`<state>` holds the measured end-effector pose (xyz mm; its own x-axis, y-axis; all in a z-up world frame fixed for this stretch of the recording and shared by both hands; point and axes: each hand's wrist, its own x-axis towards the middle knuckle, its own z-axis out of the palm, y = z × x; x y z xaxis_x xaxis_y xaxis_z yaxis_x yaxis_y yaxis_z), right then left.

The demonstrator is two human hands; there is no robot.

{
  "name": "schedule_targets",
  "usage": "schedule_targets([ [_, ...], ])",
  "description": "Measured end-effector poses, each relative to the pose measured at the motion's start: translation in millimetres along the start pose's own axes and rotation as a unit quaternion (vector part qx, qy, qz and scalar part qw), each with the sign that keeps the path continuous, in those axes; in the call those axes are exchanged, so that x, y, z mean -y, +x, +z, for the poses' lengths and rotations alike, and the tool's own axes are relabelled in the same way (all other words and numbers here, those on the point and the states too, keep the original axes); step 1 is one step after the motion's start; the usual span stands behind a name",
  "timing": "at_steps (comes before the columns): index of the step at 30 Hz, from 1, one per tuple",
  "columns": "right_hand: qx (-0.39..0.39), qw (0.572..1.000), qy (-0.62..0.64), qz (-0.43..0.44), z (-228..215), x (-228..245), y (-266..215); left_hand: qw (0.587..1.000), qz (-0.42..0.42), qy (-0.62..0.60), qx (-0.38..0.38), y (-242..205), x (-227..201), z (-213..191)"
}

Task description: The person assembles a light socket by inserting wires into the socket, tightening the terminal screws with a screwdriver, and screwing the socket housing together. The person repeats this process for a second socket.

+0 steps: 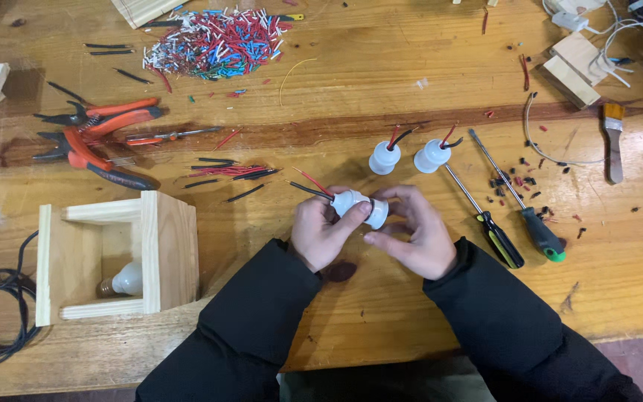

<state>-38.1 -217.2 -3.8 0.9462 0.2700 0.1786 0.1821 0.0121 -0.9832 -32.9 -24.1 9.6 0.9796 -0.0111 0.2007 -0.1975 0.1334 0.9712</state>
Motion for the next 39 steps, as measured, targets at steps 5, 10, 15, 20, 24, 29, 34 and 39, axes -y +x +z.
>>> schedule_targets([
  [5, 0.034, 0.994, 0.1, 0.032, 0, -4, 0, 1.0, -0.005, -0.006, 0.004, -1, 4, 0],
  [10, -0.054, 0.997, -0.049, -0.02, 4, 14, 4, 1.0, -0.011, 0.021, -0.007, 4, 4, -5],
  [15, -0.076, 0.981, -0.141, -0.109, 4, 33, 6, 0.99, -0.006, 0.104, -0.092, 9, -9, -17],
  [20, -0.073, 0.956, -0.253, -0.126, 12, 24, 11, 0.97, 0.013, 0.112, -0.217, 18, 5, -52],
  [24, -0.049, 0.929, -0.335, -0.151, 39, 31, 30, 0.96, 0.021, -0.002, -0.278, 28, 21, -58],
  [29, -0.004, 0.914, -0.382, -0.139, 71, 28, 70, 0.965, 0.014, -0.017, -0.262, 32, 28, -55],
  [34, 0.003, 0.864, -0.495, -0.094, 85, 9, 100, 0.966, -0.029, -0.09, -0.241, 22, 0, -42],
  [39, 0.032, 0.851, -0.523, -0.031, 83, 5, 101, 0.964, -0.071, -0.147, -0.211, 20, -3, -43],
])
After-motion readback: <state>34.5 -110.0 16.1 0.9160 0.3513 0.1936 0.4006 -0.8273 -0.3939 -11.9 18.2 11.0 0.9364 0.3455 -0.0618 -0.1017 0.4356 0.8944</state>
